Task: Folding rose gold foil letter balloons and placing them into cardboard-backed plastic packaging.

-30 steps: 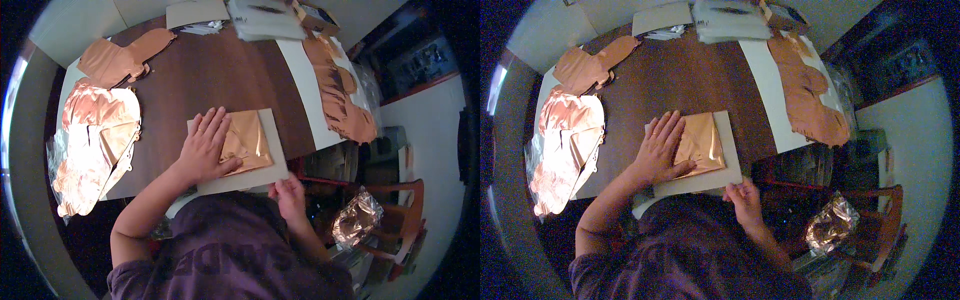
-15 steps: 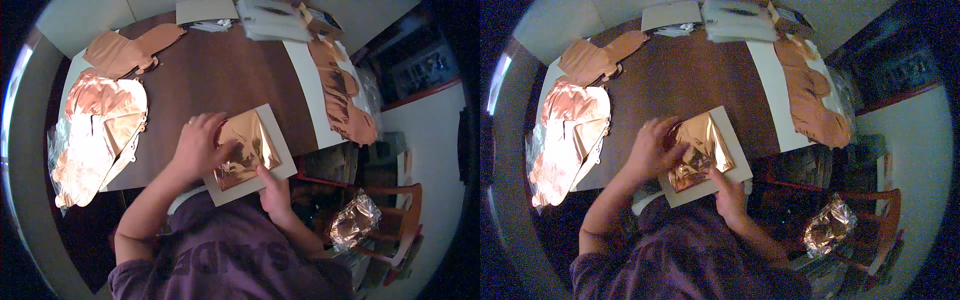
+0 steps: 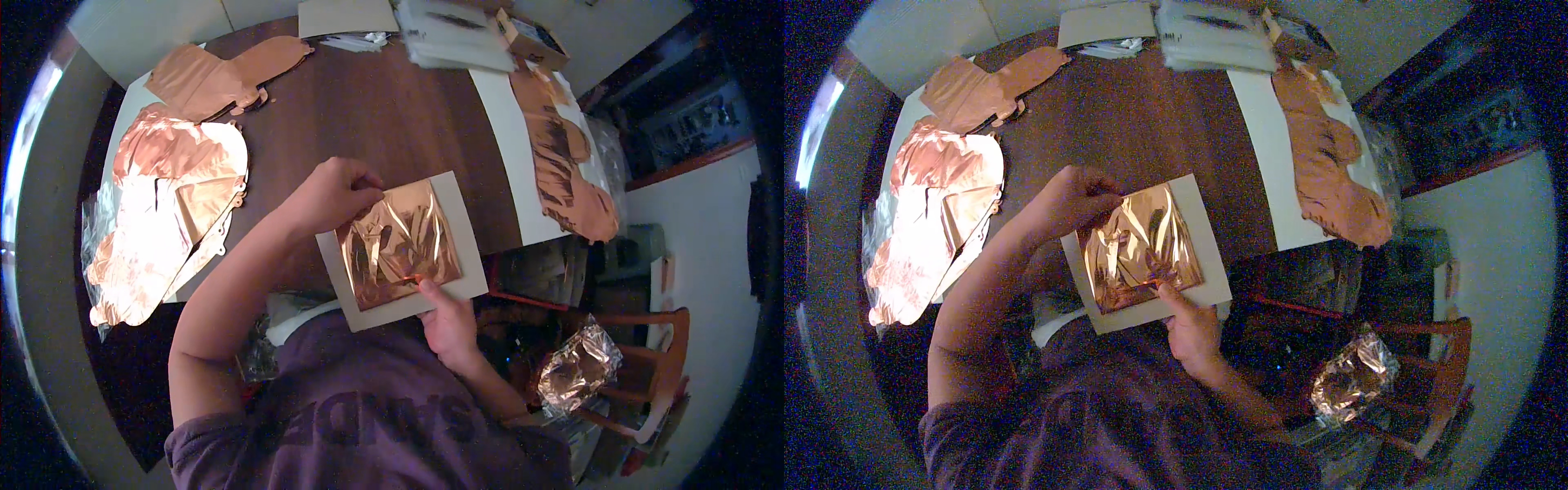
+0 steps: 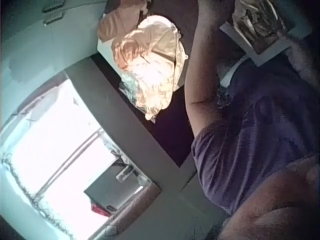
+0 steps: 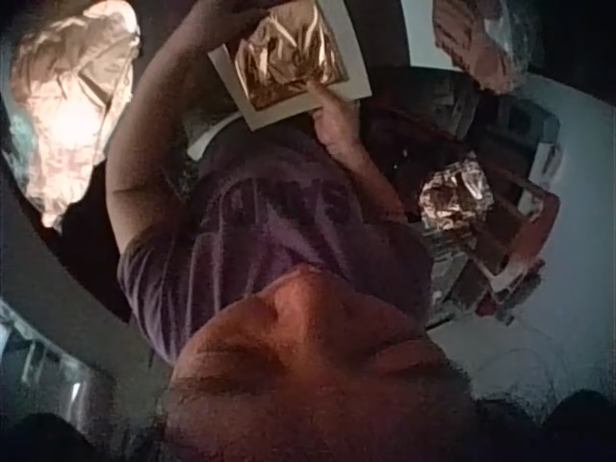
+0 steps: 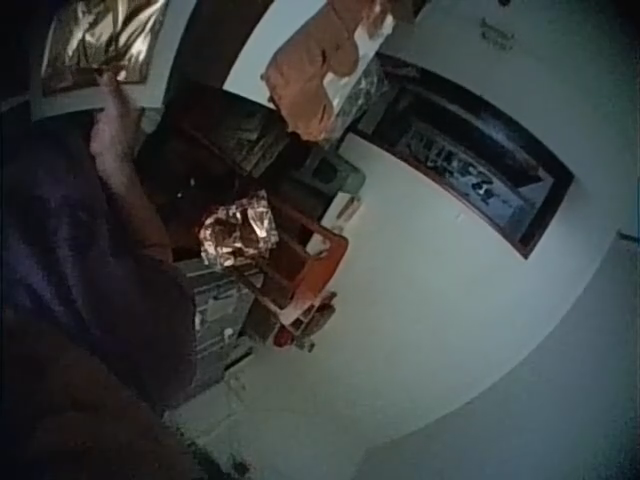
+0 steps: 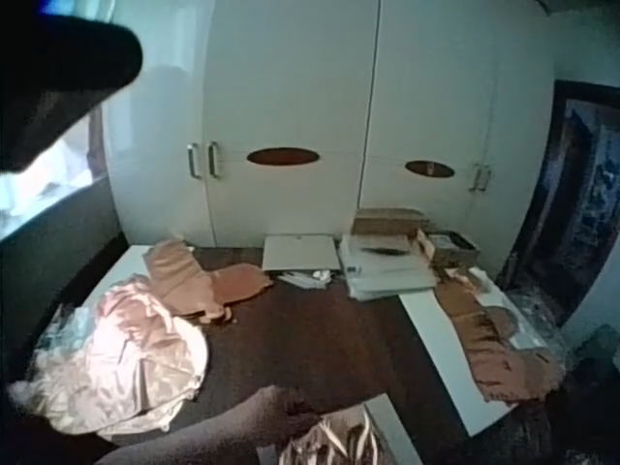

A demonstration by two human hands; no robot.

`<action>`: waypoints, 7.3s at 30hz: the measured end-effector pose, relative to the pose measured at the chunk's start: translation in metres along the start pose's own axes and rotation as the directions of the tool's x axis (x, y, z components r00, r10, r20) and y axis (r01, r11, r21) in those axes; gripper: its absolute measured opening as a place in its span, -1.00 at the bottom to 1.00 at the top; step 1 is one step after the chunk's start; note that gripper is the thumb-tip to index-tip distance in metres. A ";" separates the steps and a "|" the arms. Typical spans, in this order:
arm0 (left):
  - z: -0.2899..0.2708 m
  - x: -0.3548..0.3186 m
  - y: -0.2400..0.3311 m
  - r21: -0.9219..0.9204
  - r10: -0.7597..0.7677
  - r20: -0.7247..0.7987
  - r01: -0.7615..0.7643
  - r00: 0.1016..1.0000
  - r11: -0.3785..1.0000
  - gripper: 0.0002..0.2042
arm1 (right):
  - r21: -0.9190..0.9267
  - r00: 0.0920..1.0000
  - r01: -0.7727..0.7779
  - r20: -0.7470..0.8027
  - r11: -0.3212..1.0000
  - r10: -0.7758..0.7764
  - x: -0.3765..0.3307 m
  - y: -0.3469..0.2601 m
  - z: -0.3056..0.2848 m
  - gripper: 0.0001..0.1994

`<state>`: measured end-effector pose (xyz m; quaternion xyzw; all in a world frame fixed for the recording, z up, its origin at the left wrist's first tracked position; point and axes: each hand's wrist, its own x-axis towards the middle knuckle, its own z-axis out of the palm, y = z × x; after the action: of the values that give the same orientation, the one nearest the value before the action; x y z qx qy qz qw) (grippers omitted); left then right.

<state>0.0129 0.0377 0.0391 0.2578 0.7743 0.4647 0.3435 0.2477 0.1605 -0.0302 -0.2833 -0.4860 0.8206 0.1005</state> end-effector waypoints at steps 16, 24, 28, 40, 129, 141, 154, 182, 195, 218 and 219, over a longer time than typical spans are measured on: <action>0.015 0.019 -0.004 0.359 0.104 -0.145 -0.046 0.984 0.932 -0.81 | 0.283 0.968 -0.137 -0.165 0.949 0.189 0.002 -0.008 0.039 -0.68; 0.052 -0.013 -0.018 0.877 0.684 -0.134 -0.236 0.717 0.419 -0.37 | 0.253 0.981 -0.021 -0.183 0.967 0.069 0.008 -0.006 0.046 -0.66; 0.058 -0.027 -0.033 0.812 0.568 -0.096 -0.265 0.817 0.519 -0.22 | 0.100 0.980 -0.065 -0.184 0.993 0.082 0.012 -0.018 0.050 -0.62; 0.059 -0.029 -0.041 0.853 0.531 -0.058 -0.234 0.845 0.466 -0.22 | -0.989 0.925 -0.027 0.031 -0.146 -0.379 0.023 -0.123 -0.011 -0.65; -0.007 -0.051 -0.057 0.810 0.739 0.214 -0.538 0.639 0.231 -0.51 | -0.745 0.959 0.181 -0.011 0.642 -0.283 0.037 -0.246 -0.115 -0.83; -0.005 -0.050 -0.055 0.797 0.731 0.127 -0.508 0.670 0.326 -0.54 | -0.952 0.889 0.183 0.266 0.244 0.371 0.122 -0.143 0.009 -0.82; 0.002 -0.047 -0.060 0.769 0.696 0.135 -0.517 0.705 0.375 -0.50 | -0.814 0.812 0.581 0.581 -0.026 -0.046 0.268 -0.186 0.084 -0.72; -0.031 -0.040 -0.034 0.595 0.598 0.090 -0.525 0.796 0.609 -0.54 | -0.429 0.422 0.757 0.897 0.494 0.131 0.075 -0.215 0.023 -0.92; -0.015 -0.058 -0.013 0.390 0.565 0.009 -0.523 0.825 0.758 -0.64 | -0.614 0.615 0.780 0.788 -0.120 -0.030 0.064 -0.088 0.010 -0.25; -0.032 -0.050 -0.009 0.255 0.601 0.068 -0.597 0.796 0.761 -0.68 | -0.797 0.725 0.604 0.544 0.011 -0.422 0.093 -0.055 0.066 -0.80; -0.032 -0.047 -0.010 0.213 0.624 0.092 -0.627 0.776 0.749 -0.68 | -0.799 0.726 0.602 0.540 0.013 -0.426 0.093 -0.056 0.069 -0.80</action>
<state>0.0169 -0.0179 0.0549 0.5436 0.6894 0.4574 0.1417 0.1262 0.1788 0.0094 -0.0245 -0.9479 0.2727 0.1629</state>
